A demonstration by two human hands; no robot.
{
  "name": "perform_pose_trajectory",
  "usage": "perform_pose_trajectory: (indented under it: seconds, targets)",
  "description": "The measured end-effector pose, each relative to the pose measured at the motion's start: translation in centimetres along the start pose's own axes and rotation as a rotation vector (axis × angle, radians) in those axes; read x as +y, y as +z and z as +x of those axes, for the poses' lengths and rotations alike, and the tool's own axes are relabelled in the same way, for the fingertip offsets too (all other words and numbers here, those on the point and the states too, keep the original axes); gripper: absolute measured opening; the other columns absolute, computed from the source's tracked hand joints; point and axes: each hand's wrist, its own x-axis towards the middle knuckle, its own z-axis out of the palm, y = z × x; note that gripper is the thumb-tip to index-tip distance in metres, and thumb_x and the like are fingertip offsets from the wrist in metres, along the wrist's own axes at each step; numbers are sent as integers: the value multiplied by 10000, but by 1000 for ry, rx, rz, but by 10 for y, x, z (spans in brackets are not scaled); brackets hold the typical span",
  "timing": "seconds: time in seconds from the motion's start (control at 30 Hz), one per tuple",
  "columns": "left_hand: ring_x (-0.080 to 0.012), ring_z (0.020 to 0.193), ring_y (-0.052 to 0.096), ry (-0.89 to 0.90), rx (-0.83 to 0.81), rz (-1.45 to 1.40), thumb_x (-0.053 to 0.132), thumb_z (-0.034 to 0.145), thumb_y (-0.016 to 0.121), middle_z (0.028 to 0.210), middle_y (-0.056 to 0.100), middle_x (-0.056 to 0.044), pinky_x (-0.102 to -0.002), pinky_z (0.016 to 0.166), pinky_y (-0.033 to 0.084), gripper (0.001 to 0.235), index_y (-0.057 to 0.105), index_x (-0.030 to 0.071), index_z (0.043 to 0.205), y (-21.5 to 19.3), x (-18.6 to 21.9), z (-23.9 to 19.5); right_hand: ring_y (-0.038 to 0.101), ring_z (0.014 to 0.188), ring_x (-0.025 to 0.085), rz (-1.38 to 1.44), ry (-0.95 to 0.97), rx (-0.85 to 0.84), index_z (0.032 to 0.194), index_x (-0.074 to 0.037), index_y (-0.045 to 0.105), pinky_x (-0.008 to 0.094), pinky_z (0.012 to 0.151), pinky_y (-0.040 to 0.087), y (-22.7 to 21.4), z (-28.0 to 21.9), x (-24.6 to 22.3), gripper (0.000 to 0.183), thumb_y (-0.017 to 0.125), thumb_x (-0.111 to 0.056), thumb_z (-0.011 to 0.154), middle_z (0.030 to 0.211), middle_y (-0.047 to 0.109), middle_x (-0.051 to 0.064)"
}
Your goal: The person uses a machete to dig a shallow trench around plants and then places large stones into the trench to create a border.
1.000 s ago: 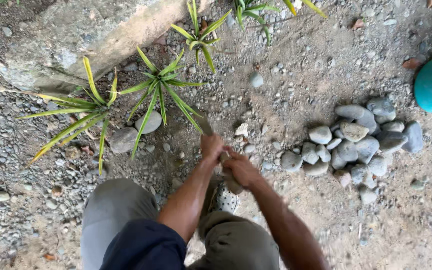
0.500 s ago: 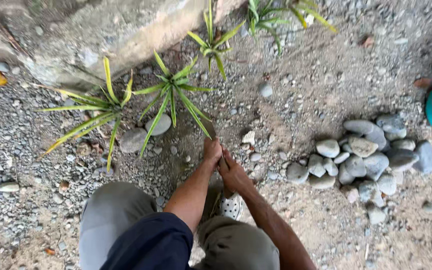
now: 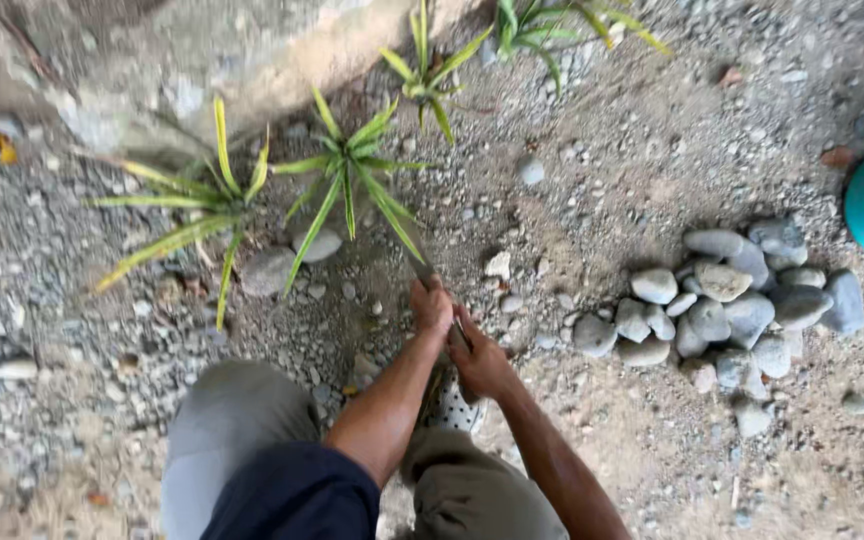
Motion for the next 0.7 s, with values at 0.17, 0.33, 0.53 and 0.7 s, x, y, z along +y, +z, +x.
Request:
perform_pose_trajectory:
  seconds: [0.17,0.33,0.53,0.7]
  targets:
    - [-210,566,599,-71,-50,236,272,1074,514,739,599,-90,-388,499,485,298,538,-18,1013,2,7,-10,675,1201,354,85,139,-108,1644,-170,188,429,1039,514,-20,-29,-42,676,443,-404,1064,1475,563,234]
    - [-211,521,523,-94,-154,-119,230,1043,551,663,540,-61,-436,444,431,286,517,-42,962,-7,-20,27,727,1042,352,45,343,-279,1639,-243,168,466,955,597,-38,-7,-84,793,529,-344,940,1311,692,223]
    - [-181,503,557,-332,-203,113,329,1059,541,633,583,-42,-387,456,429,370,601,13,875,-41,17,98,654,936,228,41,64,-253,1648,-174,361,463,851,509,10,51,-101,560,344,-433,1151,1232,683,131]
    - [-210,496,542,-155,-117,-235,314,1062,501,630,550,-58,-412,447,433,349,543,23,874,-41,46,55,752,865,315,-88,-143,-100,1643,-171,245,449,865,588,-5,36,-106,695,494,-355,1021,1068,744,242]
